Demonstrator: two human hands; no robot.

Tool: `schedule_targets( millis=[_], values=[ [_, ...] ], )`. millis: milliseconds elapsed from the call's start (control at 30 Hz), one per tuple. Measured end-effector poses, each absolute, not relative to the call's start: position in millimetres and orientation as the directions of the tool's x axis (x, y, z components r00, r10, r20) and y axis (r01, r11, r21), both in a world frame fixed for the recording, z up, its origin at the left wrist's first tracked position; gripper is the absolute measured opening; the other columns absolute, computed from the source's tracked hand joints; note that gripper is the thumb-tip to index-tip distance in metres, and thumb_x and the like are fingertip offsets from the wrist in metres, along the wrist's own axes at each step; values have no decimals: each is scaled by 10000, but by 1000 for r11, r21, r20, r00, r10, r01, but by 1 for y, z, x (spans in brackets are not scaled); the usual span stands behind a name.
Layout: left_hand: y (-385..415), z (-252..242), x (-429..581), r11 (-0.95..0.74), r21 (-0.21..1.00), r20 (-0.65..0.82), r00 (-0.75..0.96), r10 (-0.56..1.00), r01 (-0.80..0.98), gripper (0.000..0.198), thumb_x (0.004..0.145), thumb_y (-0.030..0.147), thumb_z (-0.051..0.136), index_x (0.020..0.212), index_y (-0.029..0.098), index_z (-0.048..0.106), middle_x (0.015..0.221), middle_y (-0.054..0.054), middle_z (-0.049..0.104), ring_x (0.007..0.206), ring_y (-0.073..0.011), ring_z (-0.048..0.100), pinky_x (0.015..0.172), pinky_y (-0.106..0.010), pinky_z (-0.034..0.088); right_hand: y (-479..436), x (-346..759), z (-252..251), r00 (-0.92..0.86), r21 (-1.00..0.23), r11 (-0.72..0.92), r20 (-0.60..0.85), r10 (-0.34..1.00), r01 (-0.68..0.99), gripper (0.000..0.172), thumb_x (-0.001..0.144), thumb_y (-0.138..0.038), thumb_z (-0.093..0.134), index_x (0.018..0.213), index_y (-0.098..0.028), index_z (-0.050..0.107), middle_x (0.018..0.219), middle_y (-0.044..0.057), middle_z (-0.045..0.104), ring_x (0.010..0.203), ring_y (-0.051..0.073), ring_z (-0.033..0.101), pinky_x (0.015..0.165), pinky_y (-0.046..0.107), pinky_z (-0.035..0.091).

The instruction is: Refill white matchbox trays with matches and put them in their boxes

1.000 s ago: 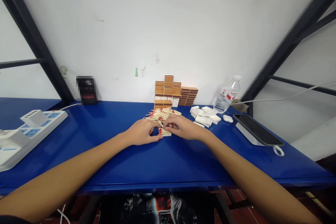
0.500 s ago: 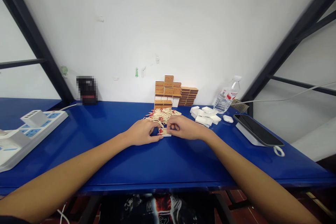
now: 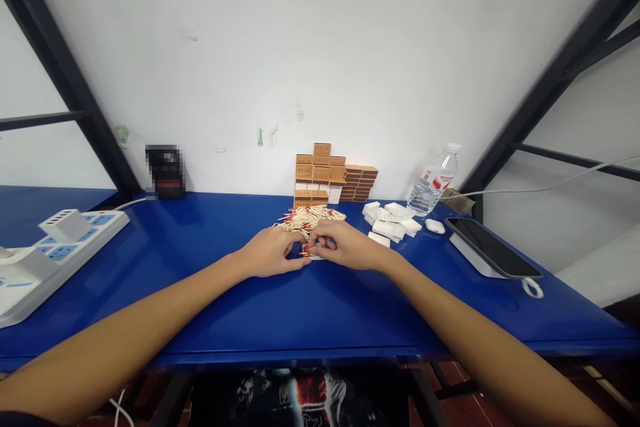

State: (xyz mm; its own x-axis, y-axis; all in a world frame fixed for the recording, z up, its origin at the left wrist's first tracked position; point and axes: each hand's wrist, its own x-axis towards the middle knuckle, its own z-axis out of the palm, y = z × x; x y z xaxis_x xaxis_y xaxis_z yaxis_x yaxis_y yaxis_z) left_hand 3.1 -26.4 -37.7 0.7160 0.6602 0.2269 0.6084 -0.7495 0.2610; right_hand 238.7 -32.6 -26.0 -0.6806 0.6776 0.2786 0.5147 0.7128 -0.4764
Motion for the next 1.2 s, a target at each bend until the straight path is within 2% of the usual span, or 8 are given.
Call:
schedule_targets(
  millis=[133,267,467,633,767,933,1200],
  values=[
    [-26,-38,4,-742,270,225,709,668,613,334,921,514,622,806,201,601,659,13,620,583,-152,569,570,-275,347,-38,235,-26,-713,-466,752,306,631,465,198,987,-171,563,1072,-218,736,845,27,565,757,162,520,714,287,419],
    [-27,-37,4,-755,278,228,722,653,594,266,918,465,622,851,207,633,701,8,645,612,-157,595,583,-280,367,-42,233,-25,-777,-432,799,285,561,418,312,1013,-154,496,1166,-259,748,913,50,549,848,188,539,762,309,446],
    [-26,-37,3,-741,275,214,712,668,612,347,923,525,618,797,202,592,662,14,629,576,-150,568,554,-281,342,-39,236,-26,-732,-418,771,293,616,481,273,987,-123,513,1072,-227,751,918,49,555,819,180,546,769,314,456],
    [-26,-37,3,-748,262,224,715,662,611,364,928,522,614,764,204,551,646,18,610,579,-150,558,565,-279,336,-40,236,-25,-742,-416,772,278,611,480,302,985,-106,492,1141,-223,723,926,48,558,828,179,549,765,309,455],
    [-26,-38,3,-746,273,215,718,662,607,364,927,537,613,783,207,566,664,17,631,594,-157,569,572,-281,341,-40,236,-26,-732,-418,762,271,625,496,262,979,-114,510,1068,-216,735,947,52,575,829,175,561,765,308,456],
    [-26,-37,3,-737,270,214,708,674,620,378,925,540,613,762,203,560,660,10,633,584,-154,566,564,-281,335,-39,238,-25,-725,-382,763,273,632,521,284,974,-116,528,1137,-223,735,921,49,574,828,182,559,781,319,451],
    [-26,-39,3,-743,257,219,712,668,618,366,927,548,609,805,203,586,651,24,616,583,-148,558,564,-273,322,-39,239,-23,-709,-386,756,288,643,528,225,951,-122,584,1071,-205,755,878,34,570,788,163,547,747,299,425]
  ],
)
